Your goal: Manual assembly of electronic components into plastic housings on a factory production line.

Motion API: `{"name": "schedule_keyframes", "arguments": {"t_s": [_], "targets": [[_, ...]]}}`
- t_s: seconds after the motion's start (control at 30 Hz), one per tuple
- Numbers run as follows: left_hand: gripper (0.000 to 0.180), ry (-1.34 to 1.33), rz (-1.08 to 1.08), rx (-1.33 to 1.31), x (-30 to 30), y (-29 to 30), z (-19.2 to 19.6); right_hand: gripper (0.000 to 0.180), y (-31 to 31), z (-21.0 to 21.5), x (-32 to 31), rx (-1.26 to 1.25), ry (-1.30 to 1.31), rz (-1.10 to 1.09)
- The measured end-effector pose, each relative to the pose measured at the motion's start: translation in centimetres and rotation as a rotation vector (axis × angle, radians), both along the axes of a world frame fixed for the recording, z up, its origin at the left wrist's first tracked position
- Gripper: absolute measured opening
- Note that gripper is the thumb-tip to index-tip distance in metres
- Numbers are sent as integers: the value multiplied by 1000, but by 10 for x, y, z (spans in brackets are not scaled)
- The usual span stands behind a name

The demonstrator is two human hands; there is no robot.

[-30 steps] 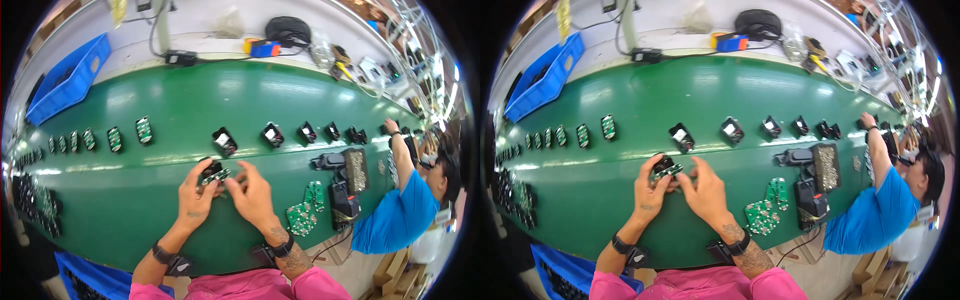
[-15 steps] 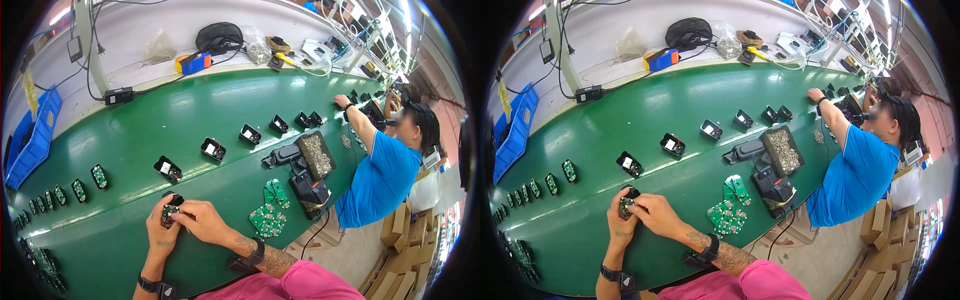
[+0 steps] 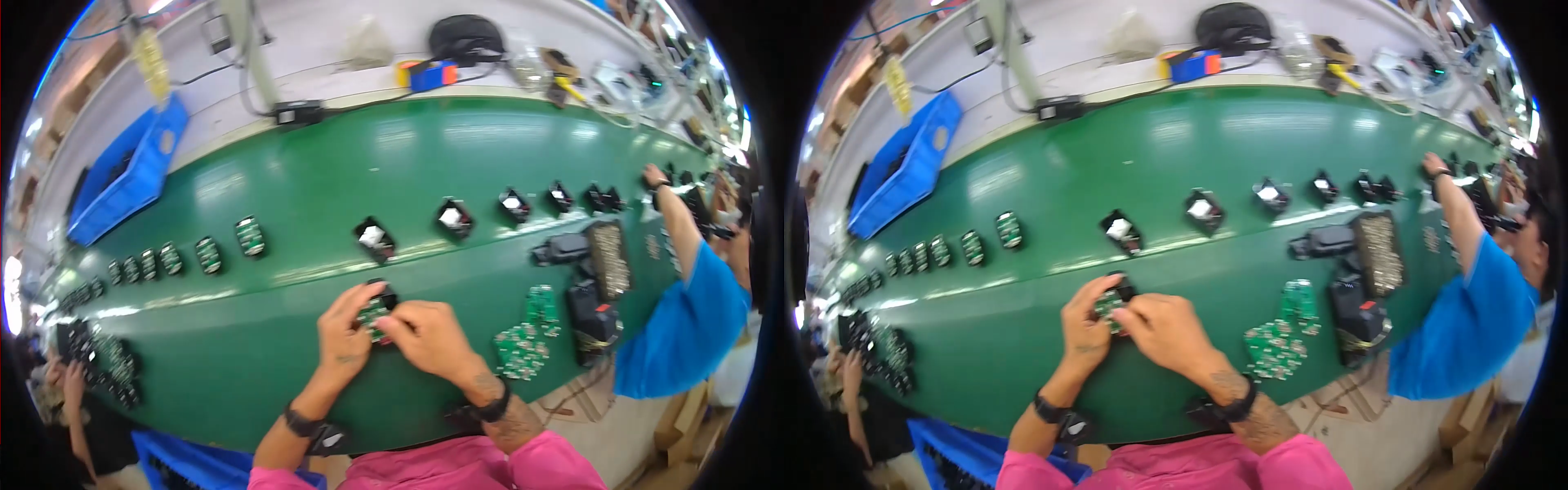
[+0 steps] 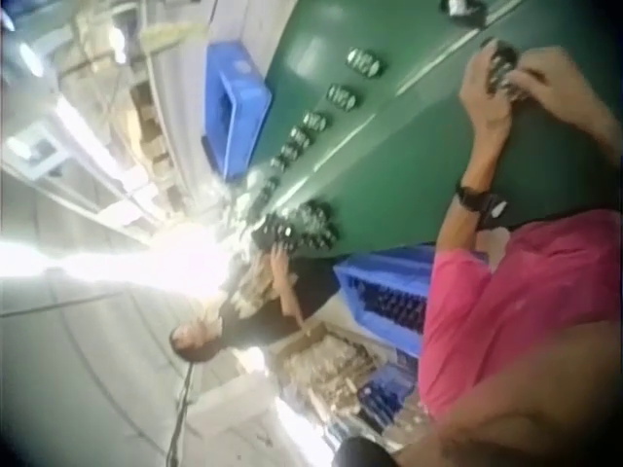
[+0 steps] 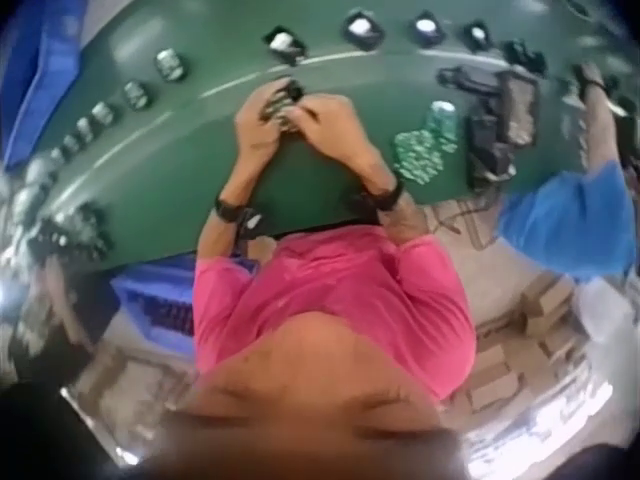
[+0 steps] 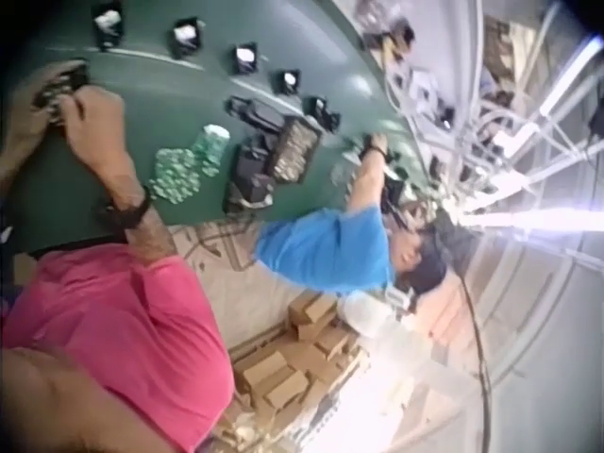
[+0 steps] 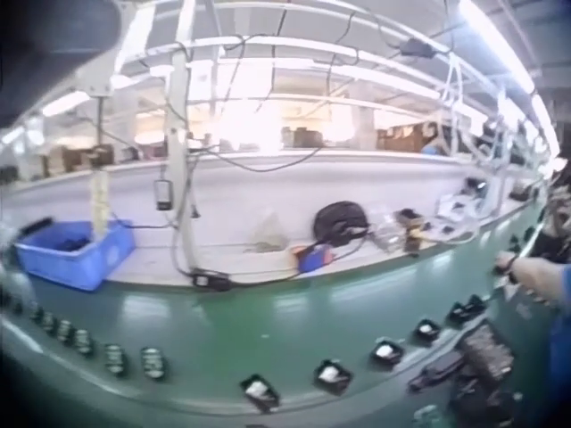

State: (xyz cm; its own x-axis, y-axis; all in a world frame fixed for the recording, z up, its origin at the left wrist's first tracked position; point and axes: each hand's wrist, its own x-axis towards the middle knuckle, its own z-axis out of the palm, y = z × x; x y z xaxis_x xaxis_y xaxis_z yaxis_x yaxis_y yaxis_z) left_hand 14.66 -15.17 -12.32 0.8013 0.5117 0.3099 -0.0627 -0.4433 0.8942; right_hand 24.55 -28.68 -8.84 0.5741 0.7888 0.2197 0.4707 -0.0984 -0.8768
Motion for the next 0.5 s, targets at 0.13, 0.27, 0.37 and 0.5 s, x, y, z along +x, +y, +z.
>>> {"name": "schedule_keyframes", "arguments": {"t_s": [0.13,0.27,0.37,0.5], "targets": [[50,5,-6,-190,4,-10,4,19,-3,2,2,39,-34,-15],[58,-36,36,-239,1,-7,-3,23,4,-6,1,36,-136,-124],[56,-40,-30,-286,-1,-3,-5,27,7,-10,2,31,-206,-161],[52,-113,-151,-420,3,-3,3,29,6,-10,4,-13,-279,-218]]}}
